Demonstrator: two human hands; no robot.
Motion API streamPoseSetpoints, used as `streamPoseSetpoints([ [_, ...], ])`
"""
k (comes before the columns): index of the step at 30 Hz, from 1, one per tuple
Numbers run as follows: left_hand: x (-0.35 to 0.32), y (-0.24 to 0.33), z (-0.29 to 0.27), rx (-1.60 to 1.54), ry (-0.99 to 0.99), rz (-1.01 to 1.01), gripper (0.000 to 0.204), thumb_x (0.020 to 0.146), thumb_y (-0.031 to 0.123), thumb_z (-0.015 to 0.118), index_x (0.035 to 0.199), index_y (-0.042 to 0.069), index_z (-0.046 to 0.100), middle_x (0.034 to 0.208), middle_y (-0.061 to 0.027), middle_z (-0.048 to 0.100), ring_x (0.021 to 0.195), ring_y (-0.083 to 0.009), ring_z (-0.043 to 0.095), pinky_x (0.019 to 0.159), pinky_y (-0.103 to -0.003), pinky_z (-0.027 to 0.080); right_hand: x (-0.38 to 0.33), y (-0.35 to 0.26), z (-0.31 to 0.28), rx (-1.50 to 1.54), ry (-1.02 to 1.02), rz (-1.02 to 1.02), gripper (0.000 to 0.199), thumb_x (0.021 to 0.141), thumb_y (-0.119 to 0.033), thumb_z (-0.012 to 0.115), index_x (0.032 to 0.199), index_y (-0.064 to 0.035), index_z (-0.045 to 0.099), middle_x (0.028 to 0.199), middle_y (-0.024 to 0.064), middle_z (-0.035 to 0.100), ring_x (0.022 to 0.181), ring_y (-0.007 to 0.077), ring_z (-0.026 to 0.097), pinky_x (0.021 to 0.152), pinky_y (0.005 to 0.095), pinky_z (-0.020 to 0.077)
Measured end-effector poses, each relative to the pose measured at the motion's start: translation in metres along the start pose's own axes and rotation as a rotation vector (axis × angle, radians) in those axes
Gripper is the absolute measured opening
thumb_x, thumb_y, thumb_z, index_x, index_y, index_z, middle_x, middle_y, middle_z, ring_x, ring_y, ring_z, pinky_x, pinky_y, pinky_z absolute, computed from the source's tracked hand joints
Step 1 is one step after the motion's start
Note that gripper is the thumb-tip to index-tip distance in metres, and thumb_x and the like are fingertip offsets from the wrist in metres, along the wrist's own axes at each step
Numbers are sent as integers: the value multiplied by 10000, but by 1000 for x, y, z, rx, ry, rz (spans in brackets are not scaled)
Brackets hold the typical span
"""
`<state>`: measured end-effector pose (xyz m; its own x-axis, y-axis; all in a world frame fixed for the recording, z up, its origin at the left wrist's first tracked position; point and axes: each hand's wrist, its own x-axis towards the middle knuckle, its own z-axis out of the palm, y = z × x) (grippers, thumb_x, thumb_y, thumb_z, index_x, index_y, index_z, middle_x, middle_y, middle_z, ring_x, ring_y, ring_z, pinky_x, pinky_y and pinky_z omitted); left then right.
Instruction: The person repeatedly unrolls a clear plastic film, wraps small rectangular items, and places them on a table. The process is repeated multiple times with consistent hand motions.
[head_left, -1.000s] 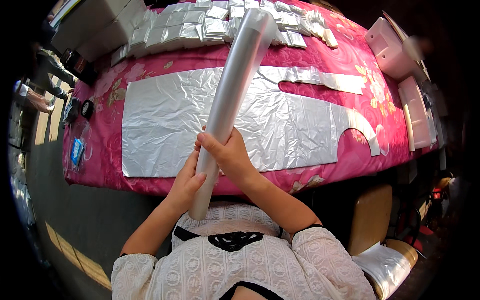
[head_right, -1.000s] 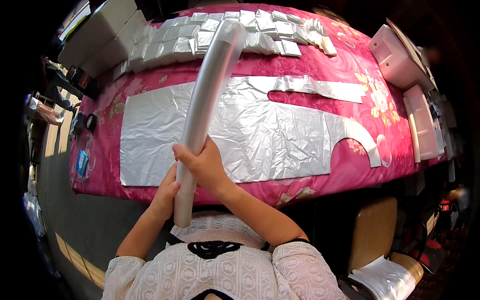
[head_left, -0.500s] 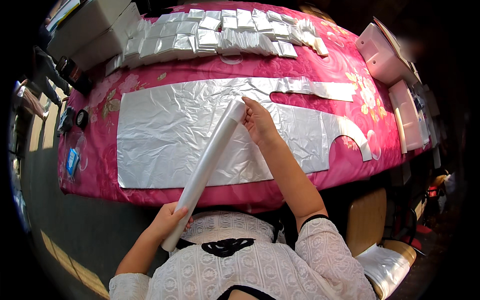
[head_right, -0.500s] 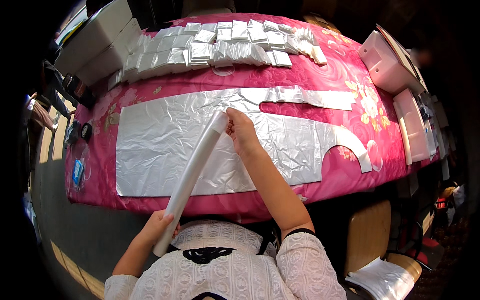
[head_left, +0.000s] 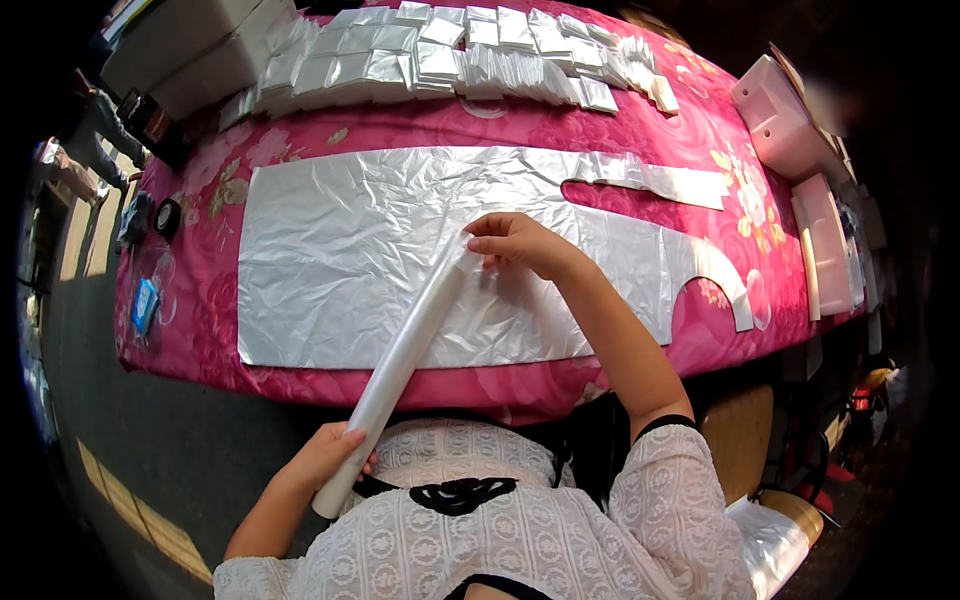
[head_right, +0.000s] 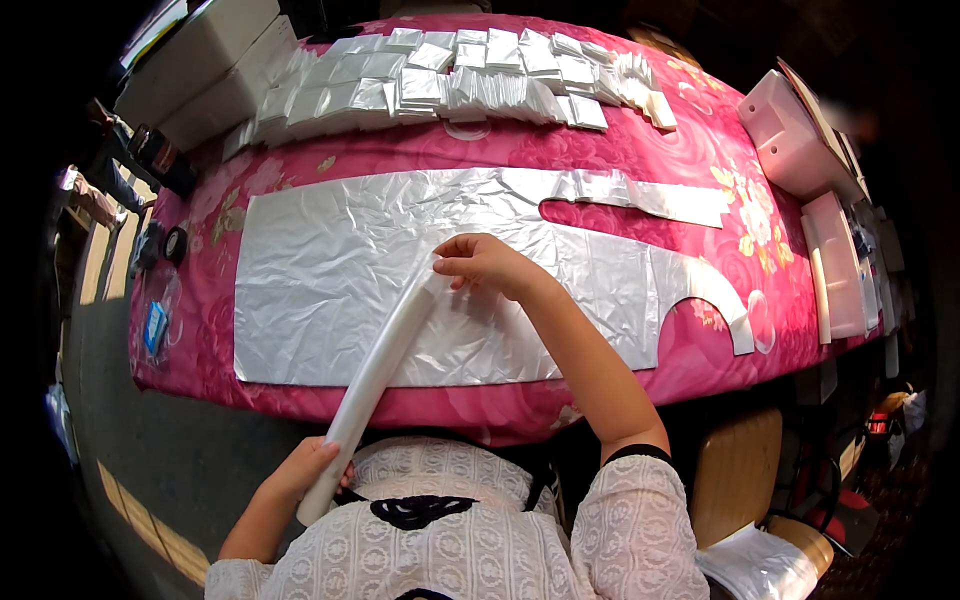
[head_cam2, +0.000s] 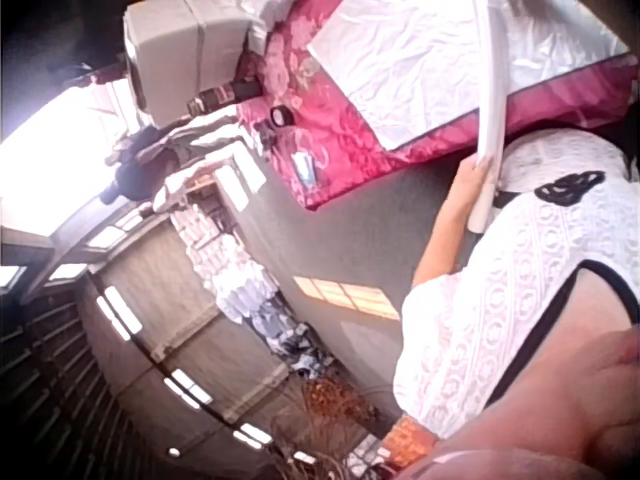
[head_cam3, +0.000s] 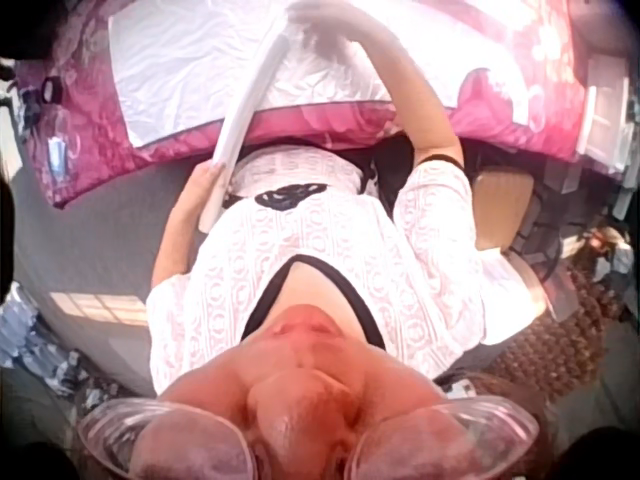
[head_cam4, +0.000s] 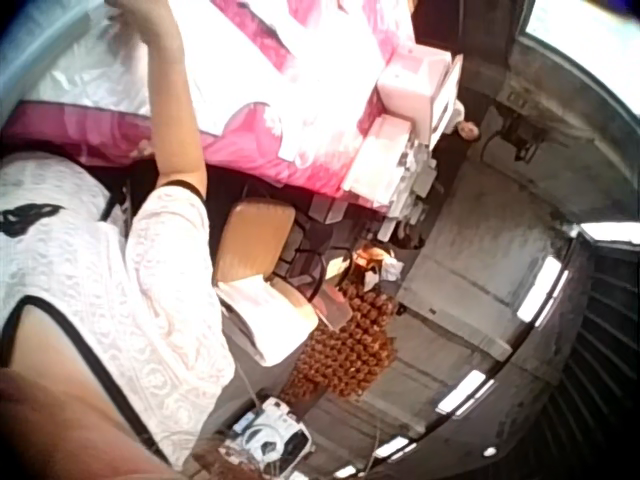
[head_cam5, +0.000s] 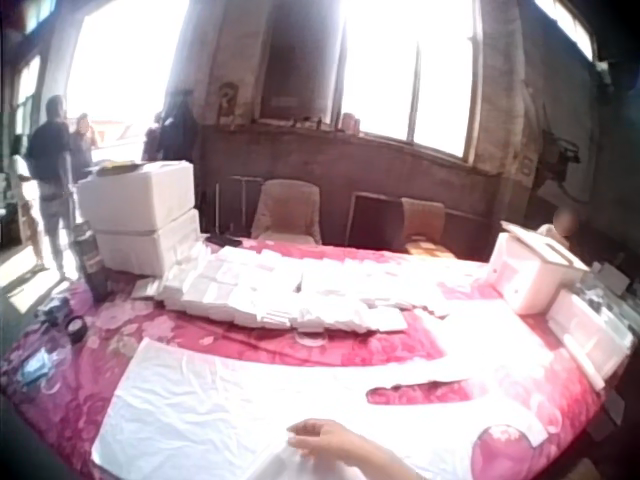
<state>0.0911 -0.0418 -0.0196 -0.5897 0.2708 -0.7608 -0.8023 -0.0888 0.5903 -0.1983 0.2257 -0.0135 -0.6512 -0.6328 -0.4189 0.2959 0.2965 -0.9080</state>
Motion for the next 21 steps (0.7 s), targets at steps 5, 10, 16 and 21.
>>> streamPoseSetpoints([
  [5,1,-6,-8,-81,-65,-5,456,838,466,558,941,22,548,765,-63,610,628,-125,592,564,-275,514,9,-2,-17,-79,171,-104,331,776,-160,668,1072,-31,591,814,1,602,645,70,519,598,215,431],
  [10,2,-12,-12,-141,-104,-37,477,823,489,568,925,23,549,752,-68,615,615,-129,592,572,-276,515,4,-7,-14,-24,119,-10,317,813,-266,648,1025,-35,605,774,-8,587,625,62,515,563,204,406],
  [16,4,-14,-13,-130,-118,-39,478,831,487,553,949,24,536,756,-74,609,618,-139,591,578,-281,513,12,-8,9,-153,-24,134,356,774,-396,673,844,-49,631,669,-11,548,582,74,489,534,208,387],
  [21,6,-15,-8,-146,-140,-39,535,792,478,600,1054,22,507,771,-74,597,635,-133,579,593,-272,504,15,-6,2,-166,-172,83,234,796,-265,672,775,-37,625,632,-18,533,562,70,459,520,213,374],
])
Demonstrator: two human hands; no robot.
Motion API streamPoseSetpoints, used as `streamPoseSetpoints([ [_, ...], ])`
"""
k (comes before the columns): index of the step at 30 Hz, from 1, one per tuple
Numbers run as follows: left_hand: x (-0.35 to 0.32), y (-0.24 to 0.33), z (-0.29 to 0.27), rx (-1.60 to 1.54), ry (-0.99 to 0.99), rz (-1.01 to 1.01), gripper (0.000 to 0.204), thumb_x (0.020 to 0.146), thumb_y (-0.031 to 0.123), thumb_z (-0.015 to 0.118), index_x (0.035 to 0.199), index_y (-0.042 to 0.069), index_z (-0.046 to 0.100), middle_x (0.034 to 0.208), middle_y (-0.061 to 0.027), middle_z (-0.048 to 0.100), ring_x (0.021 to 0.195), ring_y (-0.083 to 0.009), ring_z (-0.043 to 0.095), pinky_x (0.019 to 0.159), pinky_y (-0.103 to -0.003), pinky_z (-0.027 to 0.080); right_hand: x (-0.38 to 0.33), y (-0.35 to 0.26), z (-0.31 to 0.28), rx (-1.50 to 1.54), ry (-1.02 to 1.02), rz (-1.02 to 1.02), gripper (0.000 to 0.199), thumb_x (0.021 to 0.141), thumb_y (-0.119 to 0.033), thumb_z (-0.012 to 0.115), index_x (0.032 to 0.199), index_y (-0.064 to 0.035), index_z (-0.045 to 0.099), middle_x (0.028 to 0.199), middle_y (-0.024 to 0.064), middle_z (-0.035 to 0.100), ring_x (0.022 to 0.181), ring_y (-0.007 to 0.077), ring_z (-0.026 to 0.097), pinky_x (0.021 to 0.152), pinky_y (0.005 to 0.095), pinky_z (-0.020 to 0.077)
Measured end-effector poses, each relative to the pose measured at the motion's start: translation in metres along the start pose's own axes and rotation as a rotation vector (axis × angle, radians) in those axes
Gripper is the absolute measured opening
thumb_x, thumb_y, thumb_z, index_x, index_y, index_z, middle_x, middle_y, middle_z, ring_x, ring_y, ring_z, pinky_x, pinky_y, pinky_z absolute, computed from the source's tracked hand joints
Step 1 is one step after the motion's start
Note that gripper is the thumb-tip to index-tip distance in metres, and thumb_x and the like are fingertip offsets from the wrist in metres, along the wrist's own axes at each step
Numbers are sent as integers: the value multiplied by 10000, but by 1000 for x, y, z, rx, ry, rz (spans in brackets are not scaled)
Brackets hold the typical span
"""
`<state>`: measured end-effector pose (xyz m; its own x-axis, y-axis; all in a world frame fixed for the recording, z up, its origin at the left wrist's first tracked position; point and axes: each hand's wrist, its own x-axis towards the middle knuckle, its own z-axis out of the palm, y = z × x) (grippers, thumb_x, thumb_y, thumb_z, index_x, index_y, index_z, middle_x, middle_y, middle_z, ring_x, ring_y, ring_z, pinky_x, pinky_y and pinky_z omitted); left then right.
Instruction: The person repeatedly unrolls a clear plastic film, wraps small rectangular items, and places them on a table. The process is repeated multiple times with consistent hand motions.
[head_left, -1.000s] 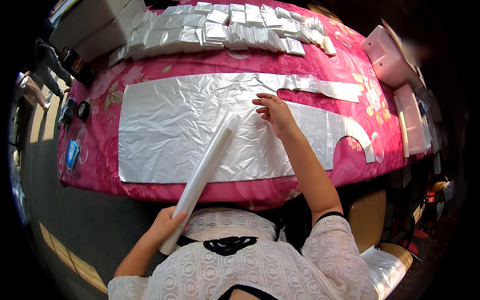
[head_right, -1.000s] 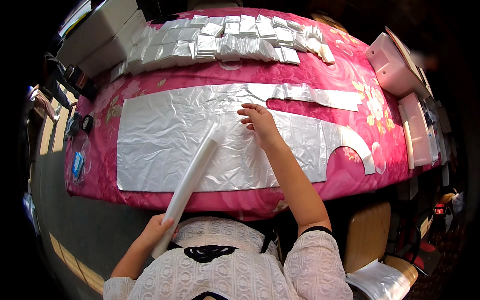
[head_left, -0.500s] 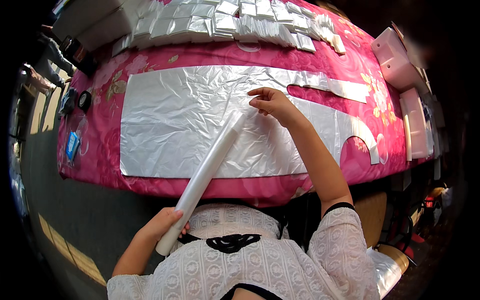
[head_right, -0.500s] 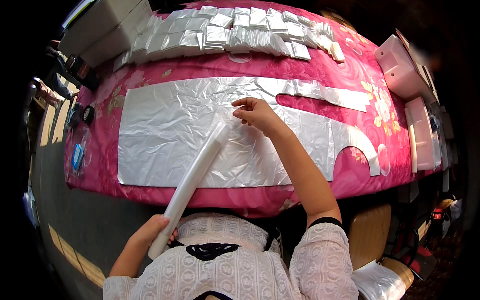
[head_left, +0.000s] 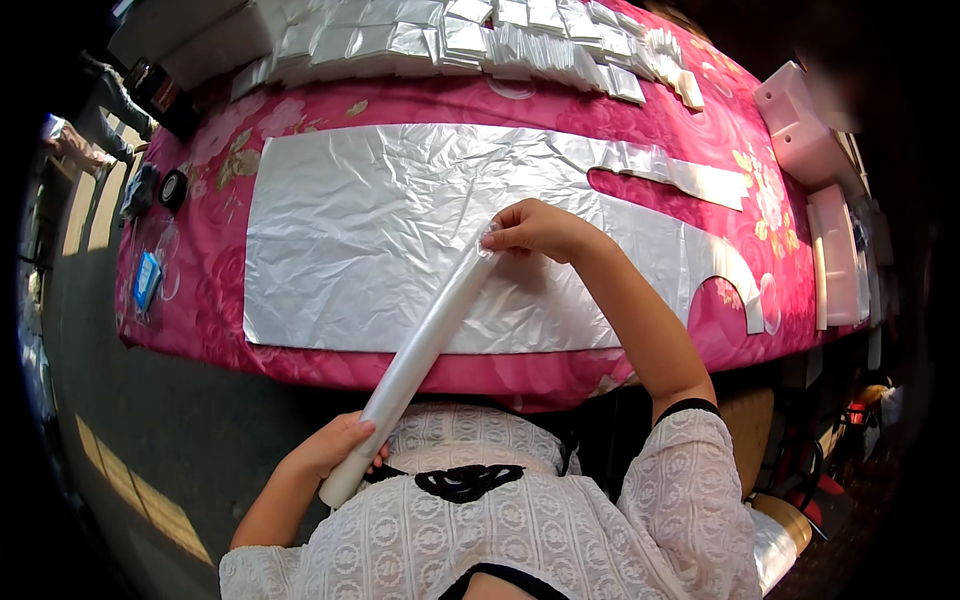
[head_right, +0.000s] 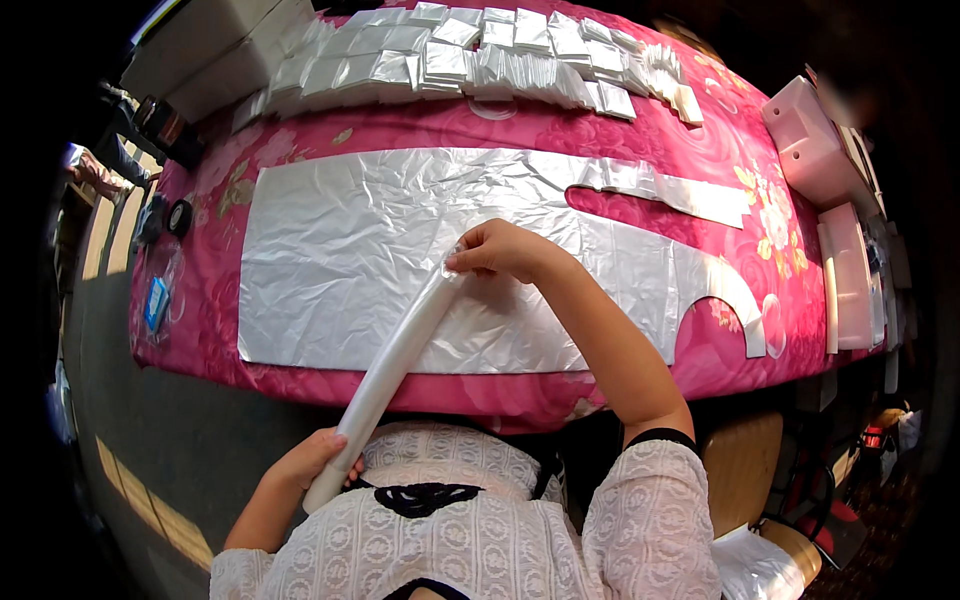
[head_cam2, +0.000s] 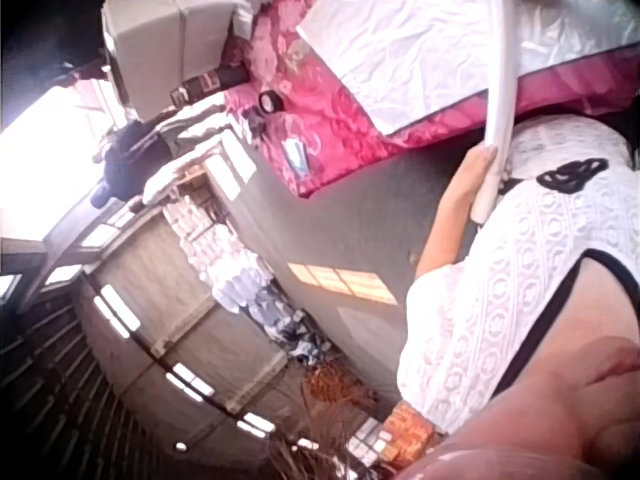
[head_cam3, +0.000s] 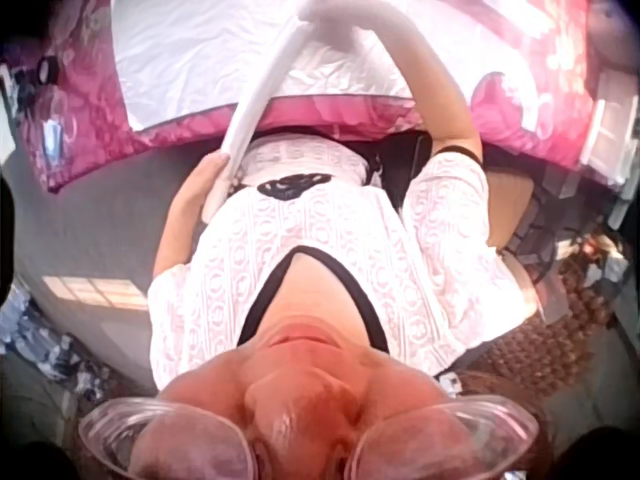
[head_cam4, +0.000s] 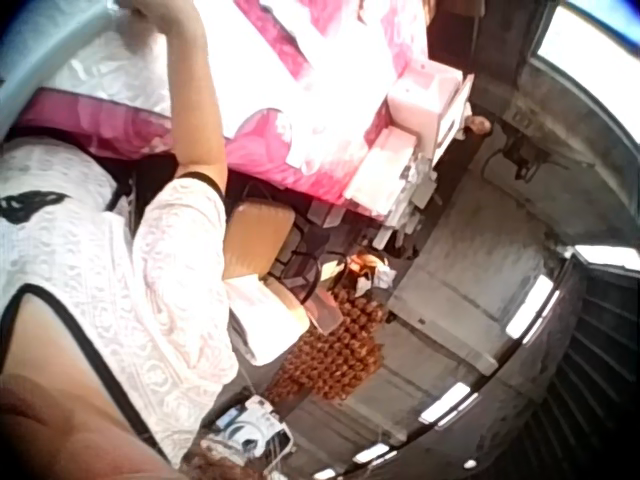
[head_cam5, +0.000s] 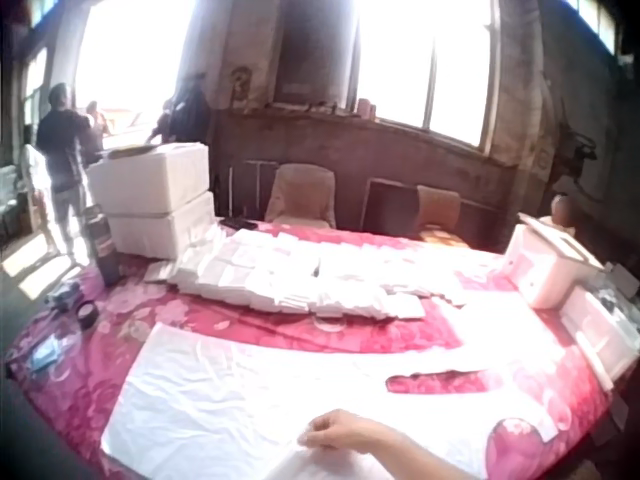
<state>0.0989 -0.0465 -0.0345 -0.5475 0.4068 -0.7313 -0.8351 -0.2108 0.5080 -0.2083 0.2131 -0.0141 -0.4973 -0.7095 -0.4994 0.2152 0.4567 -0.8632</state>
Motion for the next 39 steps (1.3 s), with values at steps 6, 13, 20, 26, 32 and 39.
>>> streamPoseSetpoints([
  [6,-10,8,-1,68,-101,-111,606,728,411,698,1138,16,493,799,-60,595,694,-118,565,662,-256,486,-17,24,-69,-35,525,30,169,786,-170,672,747,-11,629,610,-2,539,549,78,469,525,222,385],
  [13,-55,15,-57,556,-83,-150,478,698,264,764,1046,12,557,892,-40,606,835,-119,554,767,-272,451,-76,71,-182,22,750,146,164,821,-202,645,830,-39,628,666,-23,554,545,52,471,522,181,395],
  [20,-13,146,6,1260,6,287,479,608,185,776,1028,51,589,917,-112,629,866,-249,596,758,-337,457,-42,32,-151,-126,549,-7,167,831,-204,625,848,-39,638,666,-41,544,585,45,471,542,193,379],
  [26,62,183,61,1794,345,830,444,593,93,748,1009,59,597,879,-96,611,852,-267,568,783,-405,447,7,-10,-115,-276,422,-66,195,816,-200,645,823,-5,642,637,-13,543,567,57,477,531,213,396],
  [32,106,138,70,1707,93,1469,372,682,143,699,1006,7,575,994,-111,583,940,-254,563,867,-382,464,30,-6,-120,-359,399,-107,202,772,-205,664,818,-9,671,647,15,590,576,88,530,545,250,427],
  [39,112,94,75,1966,-64,1042,807,801,574,433,1290,-64,363,1395,-187,315,1337,-308,221,1098,-448,115,42,-11,-117,-412,325,-97,226,799,-232,663,870,-18,670,702,-5,607,649,69,530,621,231,443],
])
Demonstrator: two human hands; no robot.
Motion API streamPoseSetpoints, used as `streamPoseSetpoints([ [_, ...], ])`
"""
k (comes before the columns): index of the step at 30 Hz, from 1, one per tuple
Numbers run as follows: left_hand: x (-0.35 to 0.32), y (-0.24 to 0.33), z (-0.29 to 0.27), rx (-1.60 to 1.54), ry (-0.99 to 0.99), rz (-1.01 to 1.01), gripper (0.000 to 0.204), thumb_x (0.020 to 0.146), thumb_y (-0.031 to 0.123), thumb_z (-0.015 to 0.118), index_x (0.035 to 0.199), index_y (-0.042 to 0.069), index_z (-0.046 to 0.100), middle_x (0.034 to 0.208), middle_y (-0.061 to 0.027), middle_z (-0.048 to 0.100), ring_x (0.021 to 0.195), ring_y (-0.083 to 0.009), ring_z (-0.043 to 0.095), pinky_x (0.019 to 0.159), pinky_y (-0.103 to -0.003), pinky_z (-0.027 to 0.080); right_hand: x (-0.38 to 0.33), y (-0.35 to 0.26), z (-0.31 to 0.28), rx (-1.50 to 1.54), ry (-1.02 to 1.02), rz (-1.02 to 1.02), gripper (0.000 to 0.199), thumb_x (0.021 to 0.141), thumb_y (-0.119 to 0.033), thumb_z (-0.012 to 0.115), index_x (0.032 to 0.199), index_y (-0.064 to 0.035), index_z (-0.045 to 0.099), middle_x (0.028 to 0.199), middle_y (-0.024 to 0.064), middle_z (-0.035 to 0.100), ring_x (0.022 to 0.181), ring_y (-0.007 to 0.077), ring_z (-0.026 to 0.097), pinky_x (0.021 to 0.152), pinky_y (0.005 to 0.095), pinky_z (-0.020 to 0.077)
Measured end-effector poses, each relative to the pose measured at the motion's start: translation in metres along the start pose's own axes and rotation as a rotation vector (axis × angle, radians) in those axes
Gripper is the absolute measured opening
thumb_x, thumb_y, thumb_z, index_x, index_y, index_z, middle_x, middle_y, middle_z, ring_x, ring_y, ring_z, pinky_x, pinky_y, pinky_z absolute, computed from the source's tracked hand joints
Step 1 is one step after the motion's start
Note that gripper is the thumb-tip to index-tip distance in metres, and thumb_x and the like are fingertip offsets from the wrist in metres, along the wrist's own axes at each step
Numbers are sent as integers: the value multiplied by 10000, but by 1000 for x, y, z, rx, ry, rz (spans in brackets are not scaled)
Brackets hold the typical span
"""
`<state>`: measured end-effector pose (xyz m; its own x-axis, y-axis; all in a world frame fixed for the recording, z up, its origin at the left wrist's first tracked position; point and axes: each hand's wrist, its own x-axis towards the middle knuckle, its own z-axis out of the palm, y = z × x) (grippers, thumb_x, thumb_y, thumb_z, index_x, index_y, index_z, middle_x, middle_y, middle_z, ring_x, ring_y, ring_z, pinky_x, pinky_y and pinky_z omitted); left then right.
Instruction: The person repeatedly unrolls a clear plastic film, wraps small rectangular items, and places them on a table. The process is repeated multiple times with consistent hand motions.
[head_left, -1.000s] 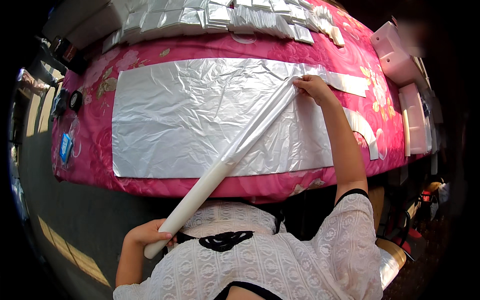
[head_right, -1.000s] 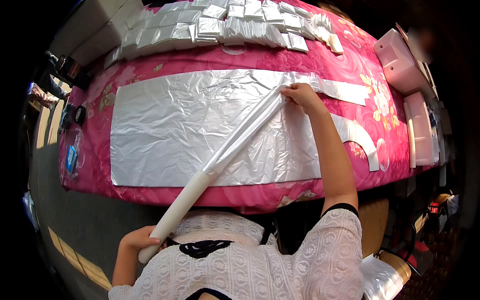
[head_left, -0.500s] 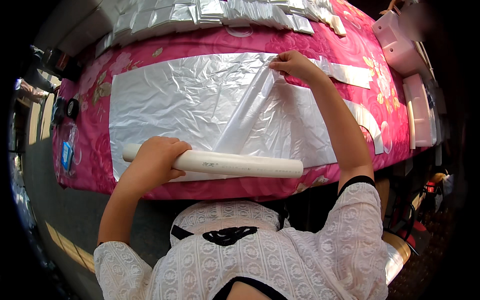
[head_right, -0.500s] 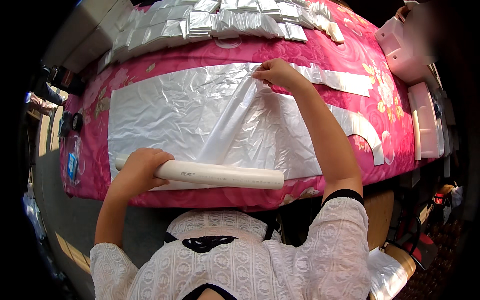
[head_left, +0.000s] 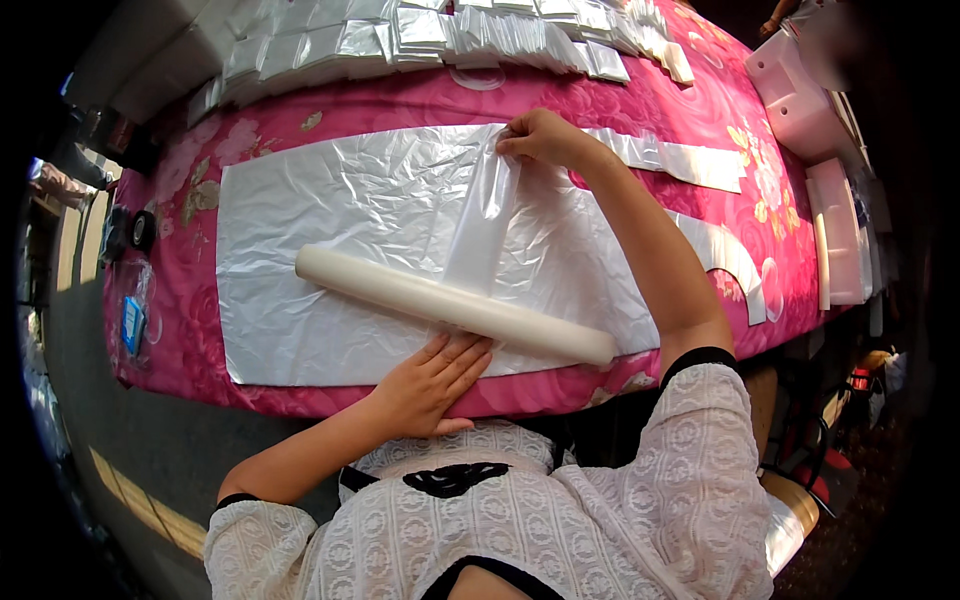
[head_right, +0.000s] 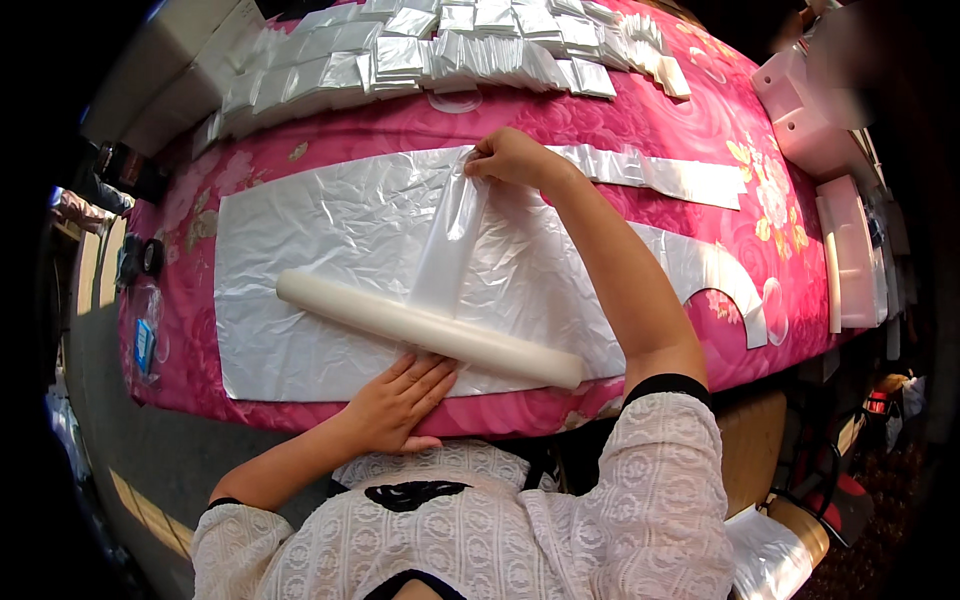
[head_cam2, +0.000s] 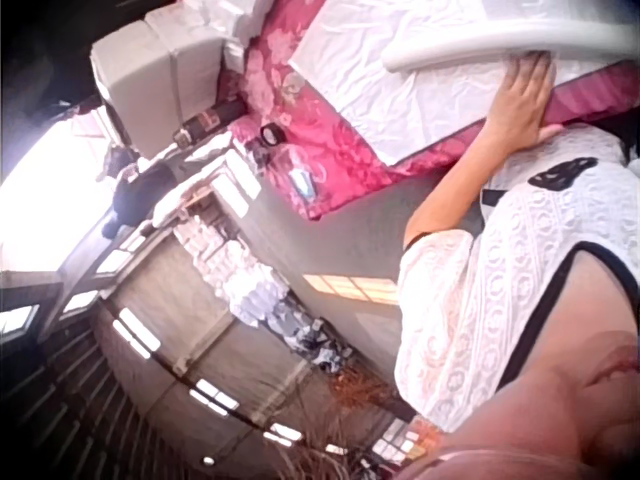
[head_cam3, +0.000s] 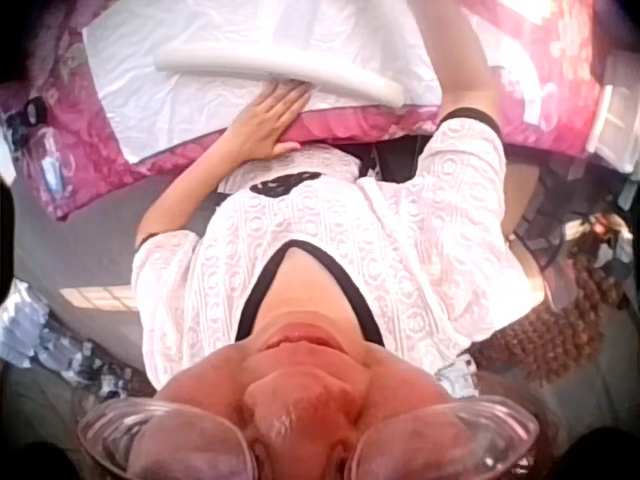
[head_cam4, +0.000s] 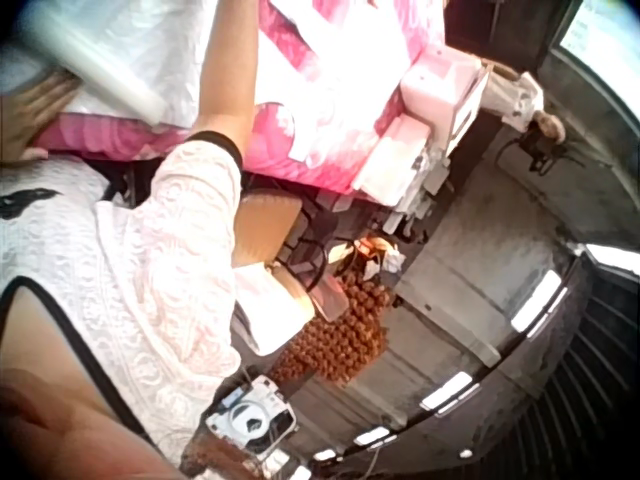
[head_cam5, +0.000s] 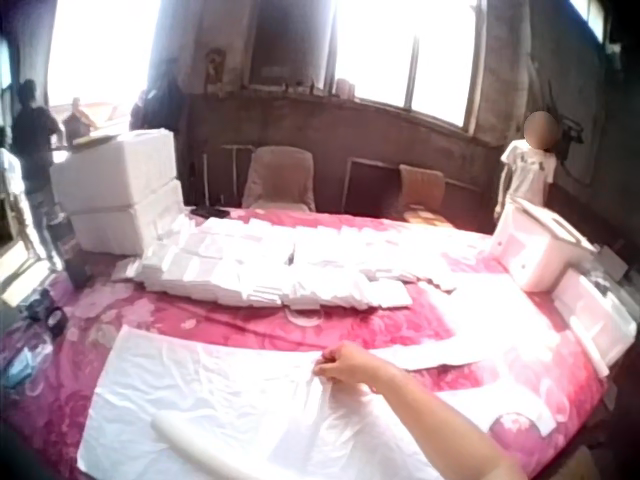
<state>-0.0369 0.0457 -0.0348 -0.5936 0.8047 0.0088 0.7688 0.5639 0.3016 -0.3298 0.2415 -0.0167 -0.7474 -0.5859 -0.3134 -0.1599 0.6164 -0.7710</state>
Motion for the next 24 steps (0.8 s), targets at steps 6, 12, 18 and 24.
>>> streamPoseSetpoints([
  [6,2,7,4,22,33,-24,831,794,602,412,1283,-69,372,1393,-203,312,1334,-331,220,1091,-463,117,-14,-8,14,311,365,22,446,778,-243,670,1140,-5,561,979,88,613,750,118,579,627,253,477],
  [12,-2,15,8,42,50,-81,839,792,604,411,1288,-72,362,1390,-213,306,1333,-334,215,1089,-464,122,-119,-56,73,-68,217,-218,446,839,-269,602,1237,-96,502,1130,149,534,960,236,553,821,332,450],
  [18,3,23,4,92,50,-107,848,776,614,433,1280,-66,377,1367,-219,340,1303,-330,279,1071,-456,175,-193,-36,142,-486,336,-354,550,750,-137,623,1268,-85,444,1049,138,556,904,285,530,790,363,455],
  [24,7,22,3,95,59,-96,821,797,594,435,1288,-60,362,1381,-214,324,1303,-331,283,1068,-452,186,-216,16,79,-514,546,-153,565,723,-95,654,1260,-130,482,1045,107,567,907,297,529,815,375,442],
])
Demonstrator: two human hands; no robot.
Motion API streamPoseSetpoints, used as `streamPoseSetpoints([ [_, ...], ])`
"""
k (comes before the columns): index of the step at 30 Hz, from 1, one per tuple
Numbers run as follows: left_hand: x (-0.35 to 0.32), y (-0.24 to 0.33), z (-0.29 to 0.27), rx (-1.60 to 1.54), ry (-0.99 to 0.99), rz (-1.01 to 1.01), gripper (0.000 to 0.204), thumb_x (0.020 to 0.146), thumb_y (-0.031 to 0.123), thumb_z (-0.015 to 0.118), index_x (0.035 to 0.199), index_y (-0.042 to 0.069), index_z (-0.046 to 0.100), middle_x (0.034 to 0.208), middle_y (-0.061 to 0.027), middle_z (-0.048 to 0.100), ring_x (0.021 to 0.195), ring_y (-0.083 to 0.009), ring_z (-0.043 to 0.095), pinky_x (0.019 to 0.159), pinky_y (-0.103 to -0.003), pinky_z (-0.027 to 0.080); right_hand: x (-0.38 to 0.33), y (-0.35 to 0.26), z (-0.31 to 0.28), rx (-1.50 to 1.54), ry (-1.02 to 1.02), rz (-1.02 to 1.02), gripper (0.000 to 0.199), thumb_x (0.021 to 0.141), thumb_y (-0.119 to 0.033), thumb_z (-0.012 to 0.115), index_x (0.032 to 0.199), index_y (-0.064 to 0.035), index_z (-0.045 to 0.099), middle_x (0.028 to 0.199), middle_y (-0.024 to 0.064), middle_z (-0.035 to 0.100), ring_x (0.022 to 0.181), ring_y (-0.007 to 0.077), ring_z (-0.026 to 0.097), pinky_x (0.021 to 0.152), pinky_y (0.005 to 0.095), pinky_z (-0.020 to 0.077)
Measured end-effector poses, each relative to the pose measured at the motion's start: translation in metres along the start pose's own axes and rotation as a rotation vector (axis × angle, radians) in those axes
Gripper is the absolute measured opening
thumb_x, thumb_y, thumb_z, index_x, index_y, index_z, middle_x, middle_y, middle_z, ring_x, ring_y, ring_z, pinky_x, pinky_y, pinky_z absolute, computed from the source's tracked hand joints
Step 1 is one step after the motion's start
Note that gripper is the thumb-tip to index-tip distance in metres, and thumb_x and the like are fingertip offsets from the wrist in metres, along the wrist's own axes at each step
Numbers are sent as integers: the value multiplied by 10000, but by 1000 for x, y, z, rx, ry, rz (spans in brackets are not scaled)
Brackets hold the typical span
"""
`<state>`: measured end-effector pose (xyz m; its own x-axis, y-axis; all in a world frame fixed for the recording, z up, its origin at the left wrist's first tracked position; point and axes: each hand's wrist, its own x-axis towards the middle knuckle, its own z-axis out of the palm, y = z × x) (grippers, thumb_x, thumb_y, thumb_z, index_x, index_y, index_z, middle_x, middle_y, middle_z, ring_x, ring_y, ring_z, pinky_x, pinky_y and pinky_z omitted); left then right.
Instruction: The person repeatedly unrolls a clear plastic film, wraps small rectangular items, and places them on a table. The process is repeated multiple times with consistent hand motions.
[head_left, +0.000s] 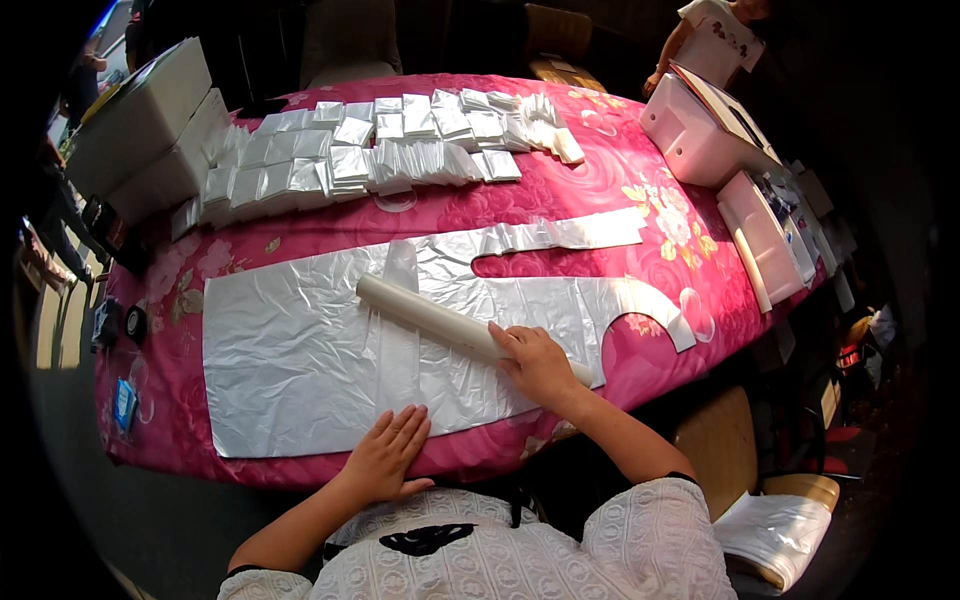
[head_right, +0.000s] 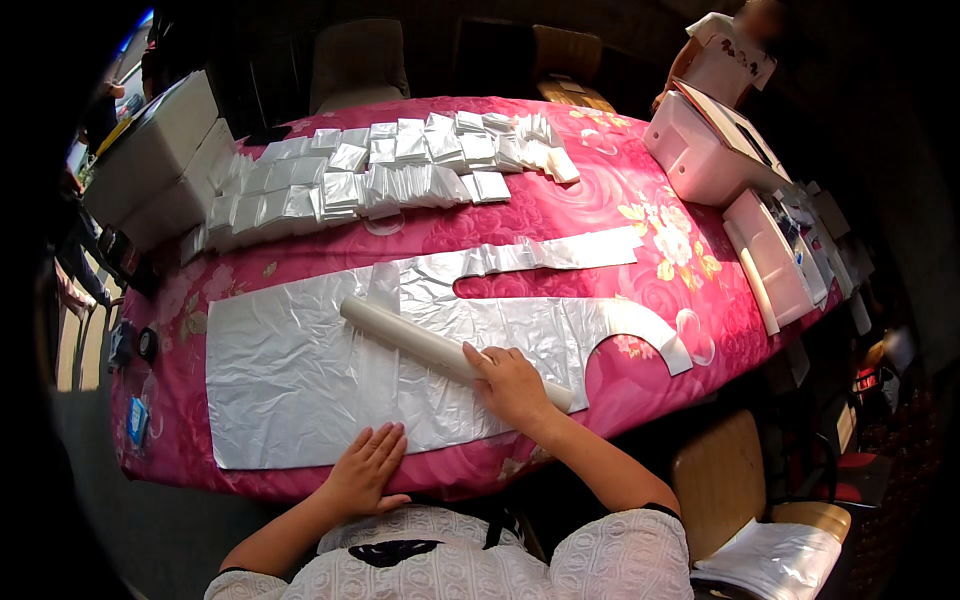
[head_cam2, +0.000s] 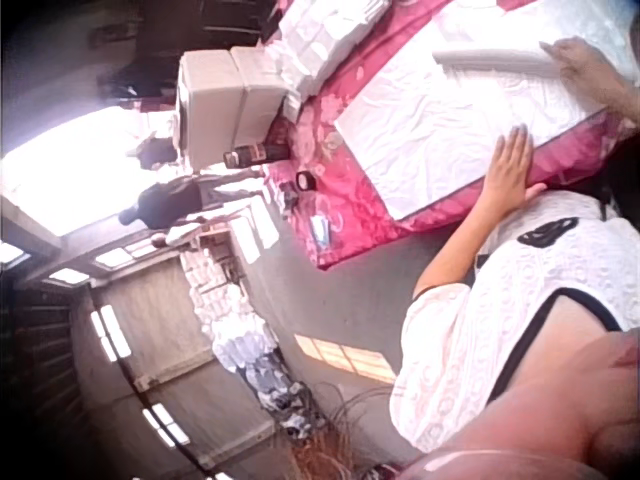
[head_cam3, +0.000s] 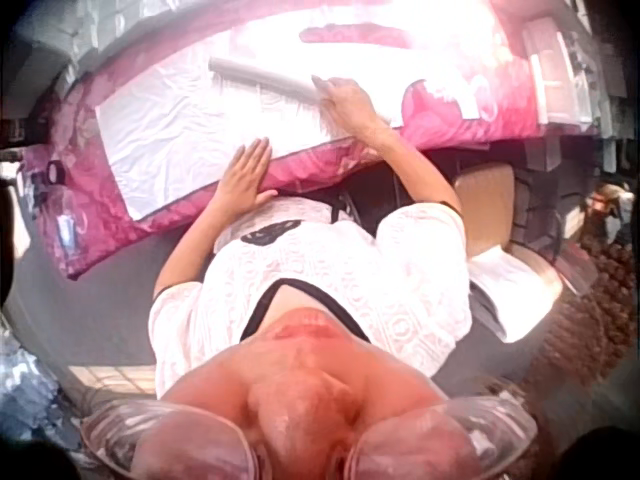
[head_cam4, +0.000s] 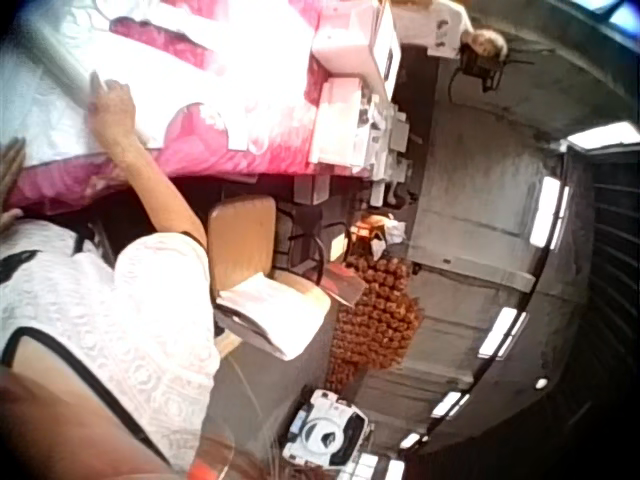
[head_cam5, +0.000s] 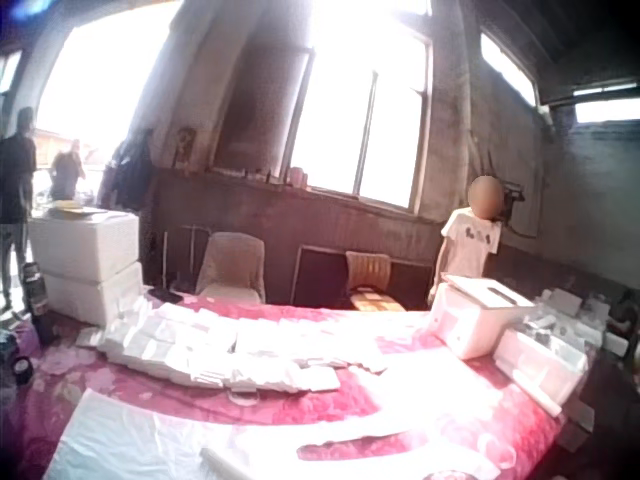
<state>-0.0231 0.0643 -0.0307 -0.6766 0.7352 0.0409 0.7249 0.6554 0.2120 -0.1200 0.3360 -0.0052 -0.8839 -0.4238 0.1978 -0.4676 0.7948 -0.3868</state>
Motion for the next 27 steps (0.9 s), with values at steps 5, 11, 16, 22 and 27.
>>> streamPoseSetpoints([
  [5,-7,2,1,-17,-38,-33,826,808,601,407,1319,-43,332,1413,-193,281,1330,-307,235,1082,-432,149,-32,121,-100,-386,425,424,548,745,-91,636,1270,-107,479,1024,137,578,928,320,540,795,393,453],
  [11,-12,-10,-6,-202,-2,50,829,798,589,439,1332,-32,310,1423,-211,247,1343,-317,204,1090,-443,109,-53,119,-212,236,921,518,464,873,-78,542,1310,-5,405,1229,101,529,1023,150,542,879,253,422],
  [16,4,-25,-5,-181,6,93,810,797,544,487,1328,-40,310,1420,-202,260,1339,-313,212,1088,-433,134,-4,37,-90,618,190,377,550,776,-12,639,1292,-88,466,1163,71,560,988,125,533,833,253,436],
  [22,9,1,5,-96,26,-5,808,736,467,575,1304,-55,334,1403,-210,283,1333,-320,223,1085,-452,150,23,-29,-1,226,-250,-217,554,672,-44,674,1204,-121,539,1136,76,573,946,272,537,860,367,433],
  [27,6,19,13,24,3,-92,784,692,397,621,1302,-21,362,1398,-185,306,1316,-293,262,1061,-445,202,47,-31,16,97,-252,-333,533,676,-69,655,1194,-121,538,1143,63,573,1013,266,515,957,417,354],
])
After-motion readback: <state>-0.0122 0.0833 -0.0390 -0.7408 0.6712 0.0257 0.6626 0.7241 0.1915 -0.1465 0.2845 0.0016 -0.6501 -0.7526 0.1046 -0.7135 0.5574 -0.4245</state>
